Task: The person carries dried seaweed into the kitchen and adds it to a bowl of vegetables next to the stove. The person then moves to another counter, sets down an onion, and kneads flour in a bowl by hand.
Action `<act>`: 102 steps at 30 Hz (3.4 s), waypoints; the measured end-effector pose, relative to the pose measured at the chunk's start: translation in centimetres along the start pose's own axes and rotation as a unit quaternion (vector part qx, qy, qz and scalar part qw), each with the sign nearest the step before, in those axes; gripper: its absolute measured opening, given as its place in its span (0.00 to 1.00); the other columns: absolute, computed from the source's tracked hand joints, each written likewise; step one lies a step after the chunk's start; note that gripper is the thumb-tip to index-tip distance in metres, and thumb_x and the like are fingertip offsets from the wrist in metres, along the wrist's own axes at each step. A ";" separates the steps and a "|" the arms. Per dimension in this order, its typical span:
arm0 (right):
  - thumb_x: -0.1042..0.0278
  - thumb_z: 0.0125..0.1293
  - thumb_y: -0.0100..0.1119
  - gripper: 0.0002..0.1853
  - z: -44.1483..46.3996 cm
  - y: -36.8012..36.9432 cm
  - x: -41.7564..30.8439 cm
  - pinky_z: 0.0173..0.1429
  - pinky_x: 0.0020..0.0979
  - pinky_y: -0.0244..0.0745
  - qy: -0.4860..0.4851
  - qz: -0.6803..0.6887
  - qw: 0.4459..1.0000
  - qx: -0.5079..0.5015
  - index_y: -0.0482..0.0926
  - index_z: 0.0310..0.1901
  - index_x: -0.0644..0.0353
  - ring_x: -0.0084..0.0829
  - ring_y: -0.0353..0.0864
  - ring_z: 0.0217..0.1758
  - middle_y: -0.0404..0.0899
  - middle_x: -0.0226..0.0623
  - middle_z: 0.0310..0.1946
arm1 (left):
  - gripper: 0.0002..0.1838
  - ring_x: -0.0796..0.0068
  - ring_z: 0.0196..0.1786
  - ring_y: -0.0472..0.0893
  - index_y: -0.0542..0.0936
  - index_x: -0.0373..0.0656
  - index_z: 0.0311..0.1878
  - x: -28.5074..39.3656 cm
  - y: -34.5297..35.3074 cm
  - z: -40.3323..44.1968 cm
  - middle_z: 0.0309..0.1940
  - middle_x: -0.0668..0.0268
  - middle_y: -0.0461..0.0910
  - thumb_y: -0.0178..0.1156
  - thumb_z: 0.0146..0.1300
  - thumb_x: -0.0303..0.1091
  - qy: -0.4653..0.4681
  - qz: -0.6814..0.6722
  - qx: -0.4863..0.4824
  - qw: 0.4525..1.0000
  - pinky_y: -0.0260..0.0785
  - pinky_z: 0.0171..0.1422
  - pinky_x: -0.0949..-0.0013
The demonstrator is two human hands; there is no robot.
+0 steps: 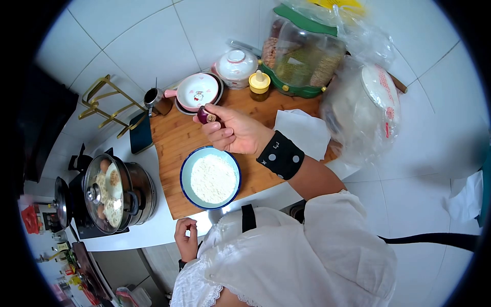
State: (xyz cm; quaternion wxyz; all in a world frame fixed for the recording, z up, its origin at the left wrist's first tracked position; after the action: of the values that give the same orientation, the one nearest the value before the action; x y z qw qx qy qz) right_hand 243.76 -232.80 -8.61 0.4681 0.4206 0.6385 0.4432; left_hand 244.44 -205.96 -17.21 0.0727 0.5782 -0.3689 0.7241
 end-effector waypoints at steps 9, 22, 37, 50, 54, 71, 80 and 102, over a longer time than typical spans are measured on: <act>0.57 0.64 0.47 0.14 -1.6 -0.2 1.9 0.19 0.17 0.58 -0.098 -0.425 0.894 0.098 0.66 0.42 0.60 0.15 0.61 0.15 0.65 0.25 0.20 | 0.04 0.75 0.31 0.72 0.73 0.35 0.32 1.8 -0.6 0.8 0.31 0.63 0.71 0.52 0.53 0.18 0.011 -0.029 -0.009 0.999 0.65 0.35 0.76; 0.66 0.54 0.54 0.20 0.3 1.0 15.5 0.30 0.39 0.69 -0.019 -0.784 0.619 -0.034 0.65 0.49 0.62 0.43 0.76 0.26 0.76 0.45 0.25 | 0.17 0.72 0.45 0.72 0.63 0.39 0.53 2.5 0.2 1.7 0.45 0.58 0.70 0.51 0.60 0.27 -0.037 -0.258 -0.006 0.965 0.67 0.47 0.72; 0.73 0.60 0.49 0.10 2.6 -5.0 -1.2 0.31 0.18 0.65 -0.115 -0.654 0.728 0.170 0.70 0.44 0.63 0.13 0.68 0.26 0.70 0.24 0.22 | 0.11 0.55 0.53 0.64 0.73 0.39 0.45 -8.2 -2.0 6.5 0.49 0.52 0.65 0.49 0.60 0.28 0.021 0.210 0.138 0.968 0.56 0.59 0.62; 0.64 0.60 0.48 0.11 13.8 -8.2 -21.8 0.44 0.38 0.67 -0.252 -0.839 0.387 0.288 0.73 0.32 0.64 0.42 0.74 0.37 0.75 0.46 0.30 | 0.22 0.46 0.62 0.56 0.66 0.40 0.54 -9.4 -0.5 6.2 0.60 0.49 0.57 0.53 0.57 0.38 0.039 0.292 0.043 0.955 0.48 0.64 0.51; 0.60 0.61 0.44 0.12 12.9 -3.9 -8.1 0.38 0.40 0.68 -0.125 -0.894 0.415 0.109 0.72 0.29 0.59 0.45 0.75 0.35 0.75 0.44 0.28 | 0.21 0.47 0.63 0.54 0.65 0.40 0.55 -9.9 -1.4 5.5 0.60 0.50 0.57 0.52 0.58 0.35 0.016 0.269 0.071 0.961 0.46 0.65 0.51; 0.69 0.60 0.42 0.10 13.4 1.0 -21.7 0.39 0.28 0.71 -0.442 -0.722 0.489 0.208 0.74 0.33 0.63 0.30 0.77 0.31 0.78 0.39 0.27 | 0.18 0.47 0.65 0.53 0.66 0.37 0.53 -9.7 -3.2 3.4 0.60 0.49 0.56 0.49 0.60 0.34 -0.067 0.234 0.133 0.961 0.44 0.66 0.51; 0.66 0.52 0.48 0.10 23.3 -7.7 -26.3 0.42 0.36 0.72 -0.265 -0.830 0.363 0.330 0.80 0.26 0.58 0.42 0.78 0.33 0.79 0.45 0.27 | 0.17 0.47 0.64 0.53 0.66 0.35 0.50 -11.4 -3.7 2.0 0.59 0.48 0.58 0.48 0.61 0.35 -0.123 0.265 0.133 0.947 0.44 0.65 0.50; 0.65 0.52 0.50 0.11 23.2 -10.0 -27.2 0.40 0.29 0.72 -0.195 -0.795 0.466 0.335 0.81 0.25 0.61 0.31 0.78 0.31 0.80 0.38 0.25 | 0.14 0.50 0.62 0.58 0.68 0.36 0.48 -10.6 -3.5 1.0 0.57 0.51 0.60 0.49 0.57 0.24 -0.103 0.262 0.137 0.950 0.47 0.64 0.54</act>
State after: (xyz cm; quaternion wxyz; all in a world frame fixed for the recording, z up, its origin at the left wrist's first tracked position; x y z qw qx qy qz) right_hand 270.73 -257.27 -16.05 0.5542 -0.0687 0.6891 -0.4618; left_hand 250.54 -200.65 -25.01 -0.2382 0.5365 -0.4101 0.6980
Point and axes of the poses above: each hand's wrist, its own z-axis towards the middle knuckle, its own y-axis out of the palm, x = y × z, the point moved 7 cm from there along z, towards the middle knuckle
